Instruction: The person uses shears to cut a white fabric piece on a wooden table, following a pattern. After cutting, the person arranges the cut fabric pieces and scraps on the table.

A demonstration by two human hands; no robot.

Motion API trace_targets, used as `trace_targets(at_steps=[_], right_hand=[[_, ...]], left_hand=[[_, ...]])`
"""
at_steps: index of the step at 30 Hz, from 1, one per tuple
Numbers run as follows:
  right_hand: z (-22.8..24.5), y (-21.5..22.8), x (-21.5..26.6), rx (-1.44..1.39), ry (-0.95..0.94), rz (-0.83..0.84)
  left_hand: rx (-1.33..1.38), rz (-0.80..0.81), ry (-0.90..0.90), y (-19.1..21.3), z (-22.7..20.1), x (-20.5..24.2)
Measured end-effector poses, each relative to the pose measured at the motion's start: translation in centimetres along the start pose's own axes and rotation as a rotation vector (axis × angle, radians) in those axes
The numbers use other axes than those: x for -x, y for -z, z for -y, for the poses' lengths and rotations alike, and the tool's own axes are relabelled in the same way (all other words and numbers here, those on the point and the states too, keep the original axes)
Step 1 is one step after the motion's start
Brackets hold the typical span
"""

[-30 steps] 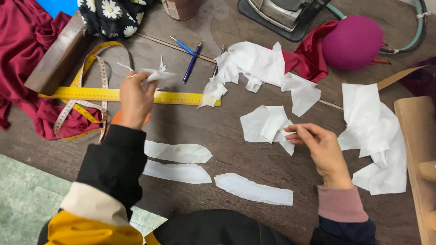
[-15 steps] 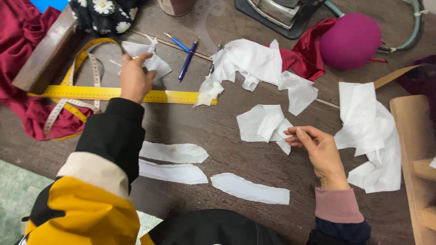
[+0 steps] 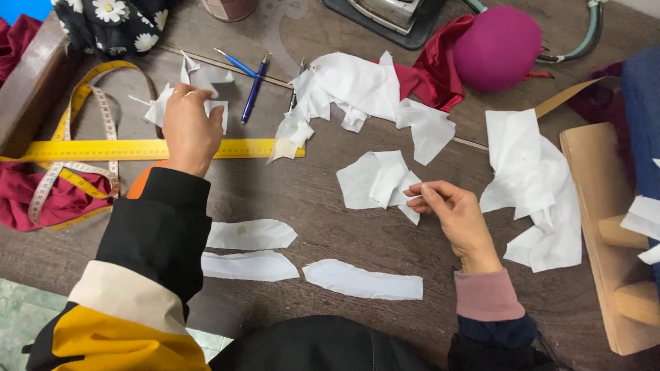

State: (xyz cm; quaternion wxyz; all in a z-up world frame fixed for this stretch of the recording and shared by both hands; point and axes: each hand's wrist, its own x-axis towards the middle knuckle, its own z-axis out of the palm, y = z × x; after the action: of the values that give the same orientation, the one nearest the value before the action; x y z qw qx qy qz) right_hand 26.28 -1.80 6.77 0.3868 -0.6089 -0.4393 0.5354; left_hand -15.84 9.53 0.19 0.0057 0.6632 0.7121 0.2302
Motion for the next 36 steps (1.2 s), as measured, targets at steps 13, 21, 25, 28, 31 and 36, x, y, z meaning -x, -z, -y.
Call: trace_targets(at_steps=[13, 21, 25, 28, 31, 36], right_hand=[[-0.6, 0.1, 0.0, -0.015, -0.019, 0.001], [-0.6, 0.8, 0.2, -0.006, -0.005, 0.001], [-1.3, 1.7, 0.4, -0.029, -0.025, -0.035], [-1.6, 2.0, 0.4, -0.022, -0.040, -0.051], [-1.6, 1.8, 0.3, -0.031, -0.046, -0.044], [-1.2, 1.1, 0.3, -0.033, -0.055, -0.031]], left_hand=[[0.087, 0.059, -0.212, -6.3, -6.3, 3.3], [0.423, 0.131, -0.192, -7.5, -5.7, 2.4], [0.531, 0.040, -0.080, -3.4, -2.6, 0.5], [0.438, -0.109, -0.079, -1.6, 1.9, -1.2], [0.318, -0.147, -0.096, -1.4, 6.8, -2.0], [-0.110, -0.003, -0.111, -2.1, 7.0, -1.1]])
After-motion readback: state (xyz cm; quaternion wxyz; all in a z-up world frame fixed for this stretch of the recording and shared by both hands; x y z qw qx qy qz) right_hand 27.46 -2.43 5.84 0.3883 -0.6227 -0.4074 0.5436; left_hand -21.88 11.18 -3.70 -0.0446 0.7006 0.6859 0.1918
